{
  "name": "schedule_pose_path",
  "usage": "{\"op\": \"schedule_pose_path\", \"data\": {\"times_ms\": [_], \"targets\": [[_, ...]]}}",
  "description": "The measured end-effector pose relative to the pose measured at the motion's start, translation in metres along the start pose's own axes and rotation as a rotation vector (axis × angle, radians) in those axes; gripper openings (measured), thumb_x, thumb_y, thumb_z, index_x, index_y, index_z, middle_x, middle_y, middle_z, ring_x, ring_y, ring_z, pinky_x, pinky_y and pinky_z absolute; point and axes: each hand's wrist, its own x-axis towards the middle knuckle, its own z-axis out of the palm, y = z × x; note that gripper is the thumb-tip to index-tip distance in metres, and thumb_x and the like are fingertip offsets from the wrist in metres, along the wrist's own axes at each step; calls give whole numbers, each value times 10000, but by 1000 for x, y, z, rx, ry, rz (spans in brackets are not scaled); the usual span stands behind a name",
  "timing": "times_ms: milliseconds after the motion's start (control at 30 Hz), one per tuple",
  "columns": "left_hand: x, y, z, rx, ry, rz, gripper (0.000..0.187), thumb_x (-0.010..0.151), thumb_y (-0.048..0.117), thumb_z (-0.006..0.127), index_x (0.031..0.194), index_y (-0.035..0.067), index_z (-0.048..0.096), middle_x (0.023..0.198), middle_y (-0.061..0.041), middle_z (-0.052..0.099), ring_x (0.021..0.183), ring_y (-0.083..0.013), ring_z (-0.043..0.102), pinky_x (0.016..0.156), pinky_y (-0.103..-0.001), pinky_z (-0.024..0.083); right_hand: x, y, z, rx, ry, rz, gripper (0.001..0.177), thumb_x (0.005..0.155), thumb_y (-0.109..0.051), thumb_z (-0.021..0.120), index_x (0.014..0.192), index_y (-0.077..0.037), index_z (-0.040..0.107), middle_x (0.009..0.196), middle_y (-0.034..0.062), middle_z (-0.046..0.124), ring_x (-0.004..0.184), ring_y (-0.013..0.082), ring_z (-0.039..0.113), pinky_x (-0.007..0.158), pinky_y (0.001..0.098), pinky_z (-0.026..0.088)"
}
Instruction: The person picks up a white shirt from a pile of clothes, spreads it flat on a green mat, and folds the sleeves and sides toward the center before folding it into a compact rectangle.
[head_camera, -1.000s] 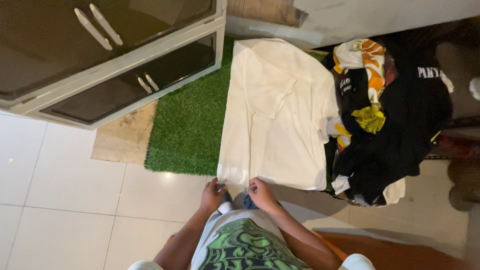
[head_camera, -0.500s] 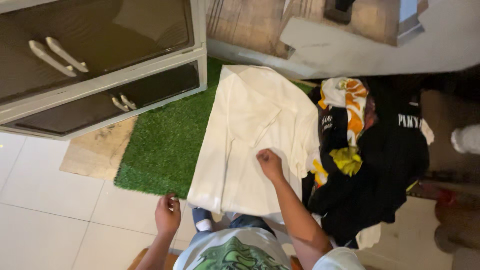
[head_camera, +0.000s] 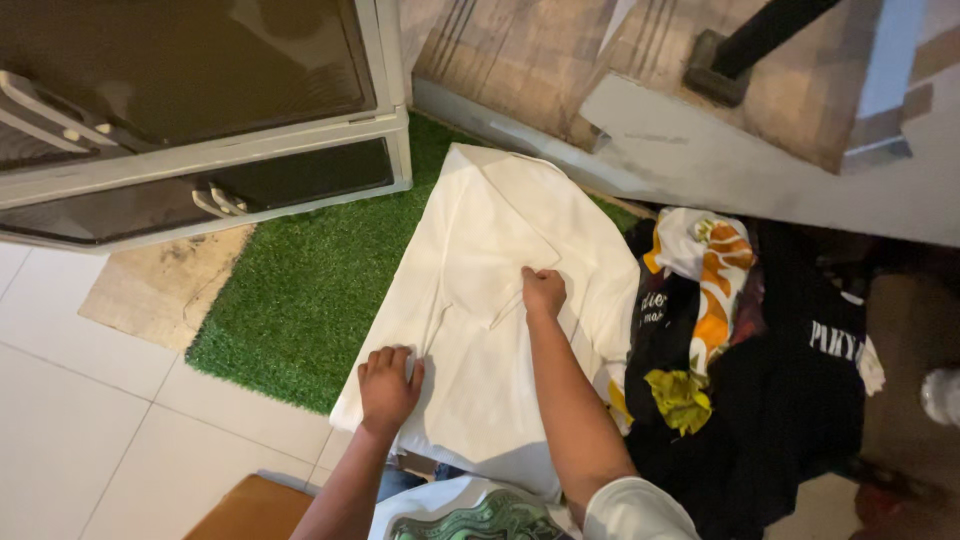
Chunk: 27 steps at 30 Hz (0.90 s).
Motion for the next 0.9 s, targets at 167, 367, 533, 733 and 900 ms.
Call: {"op": "schedule_pose_path", "data": {"times_ms": [167, 367, 533, 733, 900], "targets": [[8, 0, 8, 48, 17, -28, 352, 874, 332, 678, 1126, 87, 677, 1058, -100, 694, 1039, -304, 623, 883, -491, 447, 22, 17, 7, 79, 34, -65, 234, 838, -235, 757, 890, -27, 665, 843, 116, 715, 789, 260, 666, 777, 371, 530], [72, 4, 18, -29, 94, 97, 374, 924, 299, 659, 1212, 61, 654, 1130, -165, 680, 1105, -361, 620, 943, -502, 478, 41, 38, 9, 175, 187, -353, 346, 829, -173, 791, 1057, -6, 592, 892, 94, 663, 810, 235, 641, 769, 385, 531], [166, 35, 28, -96, 53, 159, 366, 941, 263, 657, 1248, 64, 650, 1284, -172, 635, 1217, -358, 579, 1024, -499, 469, 50, 11, -8, -44, -3, -297, 439, 816, -151, 816, 1171, -12, 598, 818, 76, 647, 721, 219, 630, 721, 354, 538], [270, 65, 49, -212, 127, 280, 378, 956, 266, 663, 1274, 63, 642, 1345, -171, 611, 1269, -371, 554, 1066, -487, 463, 34, -4, -29, 378, -203, 43, 502, 824, -32, 764, 1282, -29, 558, 786, 31, 551, 630, 161, 535, 551, 330, 441], [336, 86, 72, -646, -65, -58, 498, 966, 403, 637, 1321, 55, 604, 1313, -213, 602, 1177, -403, 586, 1005, -453, 458, 14, -1, -36, 301, -88, -436, 481, 859, -31, 779, 1299, -2, 588, 869, 32, 545, 777, 125, 540, 721, 266, 492]]}}
